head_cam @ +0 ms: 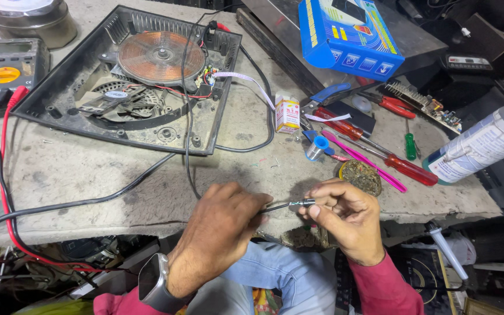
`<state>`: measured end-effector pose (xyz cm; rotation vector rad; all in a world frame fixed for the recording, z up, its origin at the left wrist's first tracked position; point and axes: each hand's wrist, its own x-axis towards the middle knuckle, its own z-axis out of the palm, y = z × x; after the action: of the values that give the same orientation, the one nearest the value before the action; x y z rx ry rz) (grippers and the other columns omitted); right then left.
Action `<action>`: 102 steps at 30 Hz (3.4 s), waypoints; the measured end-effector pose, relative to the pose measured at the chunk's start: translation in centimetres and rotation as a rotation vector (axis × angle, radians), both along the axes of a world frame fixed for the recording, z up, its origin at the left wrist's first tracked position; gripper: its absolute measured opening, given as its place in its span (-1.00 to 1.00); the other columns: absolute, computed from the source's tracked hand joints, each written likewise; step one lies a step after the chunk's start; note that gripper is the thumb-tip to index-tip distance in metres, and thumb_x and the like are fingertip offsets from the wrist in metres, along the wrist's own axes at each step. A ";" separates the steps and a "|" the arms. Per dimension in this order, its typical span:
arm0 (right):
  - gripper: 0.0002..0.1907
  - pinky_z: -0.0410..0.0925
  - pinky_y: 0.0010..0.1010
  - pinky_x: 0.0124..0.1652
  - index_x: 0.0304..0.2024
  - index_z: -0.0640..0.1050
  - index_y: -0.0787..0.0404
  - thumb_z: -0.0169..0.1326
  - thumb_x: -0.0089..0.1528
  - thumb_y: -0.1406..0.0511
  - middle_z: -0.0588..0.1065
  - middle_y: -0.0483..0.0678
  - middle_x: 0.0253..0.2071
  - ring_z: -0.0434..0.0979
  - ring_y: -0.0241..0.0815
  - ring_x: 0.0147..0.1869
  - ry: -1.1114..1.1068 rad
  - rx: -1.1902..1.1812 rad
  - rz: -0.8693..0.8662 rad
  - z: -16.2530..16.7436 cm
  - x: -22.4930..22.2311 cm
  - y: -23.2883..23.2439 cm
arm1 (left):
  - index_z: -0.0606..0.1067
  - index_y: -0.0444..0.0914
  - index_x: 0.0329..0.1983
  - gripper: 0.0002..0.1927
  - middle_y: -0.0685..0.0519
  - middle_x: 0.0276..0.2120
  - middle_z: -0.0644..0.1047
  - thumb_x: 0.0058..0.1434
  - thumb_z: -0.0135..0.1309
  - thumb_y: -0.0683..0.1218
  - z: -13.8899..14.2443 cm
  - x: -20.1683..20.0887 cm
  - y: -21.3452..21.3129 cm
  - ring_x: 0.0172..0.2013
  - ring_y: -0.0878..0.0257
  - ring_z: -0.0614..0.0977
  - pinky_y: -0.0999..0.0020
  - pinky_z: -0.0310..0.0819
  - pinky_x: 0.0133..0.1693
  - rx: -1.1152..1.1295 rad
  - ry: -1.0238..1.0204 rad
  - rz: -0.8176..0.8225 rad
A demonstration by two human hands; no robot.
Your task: The person solders a wire to a small connector component on a cluttered workbench using a soldering iron, then wraps the connector with red electrical tape and scrapes at it with a small pink tool. An opened appliance with a copper coil sits on the bench nearby.
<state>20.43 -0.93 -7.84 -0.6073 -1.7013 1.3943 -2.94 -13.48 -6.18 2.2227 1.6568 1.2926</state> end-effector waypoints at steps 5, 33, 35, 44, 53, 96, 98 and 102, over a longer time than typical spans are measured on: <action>-0.82 0.46 -0.58 -0.24 -0.16 0.65 0.40 0.14 0.18 0.53 0.49 0.01 -0.03 0.64 -0.31 -0.17 -0.176 0.172 0.045 0.6 -0.3 0.2 | 0.47 -0.33 0.10 -0.48 -0.07 -0.14 0.57 0.14 0.24 0.01 -0.3 -0.5 -0.6 -0.07 -0.05 0.52 0.09 0.32 -0.03 0.135 0.016 0.001; -0.85 0.44 -0.48 -0.15 -0.18 0.67 0.31 0.24 0.20 0.39 0.63 -0.03 -0.22 0.63 -0.26 -0.14 -0.380 0.520 0.067 2.8 -3.9 -2.9 | 0.49 -0.36 0.03 -0.61 -0.10 0.05 0.53 0.13 0.19 -0.14 0.4 -3.8 -3.7 0.08 -0.08 0.50 0.08 0.33 0.08 0.102 0.006 -0.009; -0.86 0.44 -0.47 -0.12 -0.18 0.66 0.31 0.23 0.22 0.39 0.62 -0.03 -0.20 0.63 -0.24 -0.12 -0.400 0.554 0.055 3.0 -3.9 -3.3 | 0.46 -0.37 0.11 -0.52 -0.13 0.10 0.51 0.13 0.21 -0.11 0.5 -3.3 -3.7 0.12 -0.10 0.49 0.06 0.32 0.11 0.176 -0.013 -0.005; -0.78 0.43 -0.51 -0.16 -0.08 0.46 0.31 0.19 0.25 0.45 0.55 -0.05 -0.19 0.53 -0.39 -0.12 -0.222 0.155 0.118 1.9 -3.7 -3.4 | 0.52 -0.27 0.10 -0.60 -0.04 0.10 0.52 0.18 0.17 -0.11 0.0 0.0 -2.1 0.11 0.03 0.52 -0.05 0.32 0.16 0.398 0.244 0.104; -0.70 0.45 -0.49 -0.08 -0.09 0.33 0.28 0.19 0.26 0.50 0.54 -0.02 -0.15 0.52 -0.38 -0.07 -0.103 0.124 0.167 0.5 -2.0 -3.0 | 0.58 -0.30 -0.16 -0.78 0.01 -0.14 0.56 0.16 0.11 -0.12 -0.7 1.6 -1.9 0.00 0.12 0.57 -0.11 0.30 0.17 0.438 0.356 0.147; -0.56 0.38 -0.18 -0.24 -0.03 0.32 0.23 0.26 0.19 0.56 0.55 -0.09 -0.19 0.51 -0.11 -0.30 -0.137 1.019 -0.033 2.2 -3.0 0.1 | 0.58 -0.19 -0.13 -0.65 0.08 -0.14 0.61 -0.06 0.17 -0.17 -1.3 1.7 4.4 -0.04 0.12 0.58 -0.04 0.23 0.12 0.272 0.208 0.031; -0.55 0.37 -0.20 -0.17 0.00 0.28 0.18 0.25 0.25 0.51 0.55 -0.08 -0.10 0.56 -0.04 -0.10 -0.138 1.073 -0.152 1.2 -2.8 -0.4 | 0.58 -0.22 -0.20 -0.70 0.06 -0.20 0.62 -0.06 0.17 -0.21 -1.9 2.0 4.3 -0.07 0.11 0.61 0.06 0.27 0.08 0.232 0.124 0.016; -0.39 0.38 0.04 0.02 0.10 0.24 0.25 0.29 0.13 0.34 0.49 0.21 -0.03 0.52 0.21 0.06 -0.162 1.069 -0.463 -2.9 -0.7 -4.7 | 0.57 -0.29 -0.24 -0.89 0.02 -0.23 0.63 0.16 0.22 -0.25 -3.1 3.1 2.6 -0.11 0.11 0.65 0.27 0.36 0.04 0.115 -0.013 0.015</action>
<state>19.69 -5.64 -10.71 -0.4318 -1.9577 0.0261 0.16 -10.90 -9.24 2.2636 1.6371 1.4370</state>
